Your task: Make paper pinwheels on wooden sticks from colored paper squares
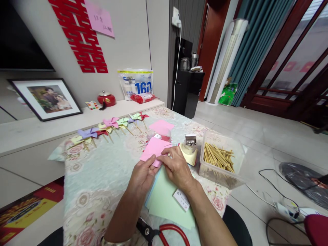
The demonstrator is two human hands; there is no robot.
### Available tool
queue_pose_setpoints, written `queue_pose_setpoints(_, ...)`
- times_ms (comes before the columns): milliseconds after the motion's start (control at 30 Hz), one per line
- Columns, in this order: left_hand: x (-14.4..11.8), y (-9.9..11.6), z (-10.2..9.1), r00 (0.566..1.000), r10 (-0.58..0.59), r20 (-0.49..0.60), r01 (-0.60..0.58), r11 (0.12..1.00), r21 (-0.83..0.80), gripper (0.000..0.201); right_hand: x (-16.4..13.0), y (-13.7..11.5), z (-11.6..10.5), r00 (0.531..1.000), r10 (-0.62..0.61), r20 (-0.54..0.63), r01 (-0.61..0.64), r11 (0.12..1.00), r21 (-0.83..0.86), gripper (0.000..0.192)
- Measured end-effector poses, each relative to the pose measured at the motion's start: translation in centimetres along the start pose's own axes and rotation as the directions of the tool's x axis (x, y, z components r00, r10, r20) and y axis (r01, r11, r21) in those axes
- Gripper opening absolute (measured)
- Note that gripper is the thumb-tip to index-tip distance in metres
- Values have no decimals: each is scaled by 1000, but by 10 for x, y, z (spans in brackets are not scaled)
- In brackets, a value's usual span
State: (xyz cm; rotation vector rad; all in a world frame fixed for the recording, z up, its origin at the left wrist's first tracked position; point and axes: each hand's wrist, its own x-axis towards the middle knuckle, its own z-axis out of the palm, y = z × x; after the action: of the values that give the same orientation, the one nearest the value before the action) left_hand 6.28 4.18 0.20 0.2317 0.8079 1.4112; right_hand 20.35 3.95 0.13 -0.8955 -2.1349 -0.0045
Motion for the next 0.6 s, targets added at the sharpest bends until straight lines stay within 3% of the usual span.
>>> queue_pose_setpoints(200, 0, -2, -1, 999, 37, -14, -36, 999, 37, 34, 1, -2, -3, 999, 23, 42, -25, 999, 31, 42)
queue_pose_setpoints(600, 0, -3, 1, 998, 66, 15, -68, 994, 89, 32, 4, -3, -5, 999, 25, 34, -26, 998, 53, 18)
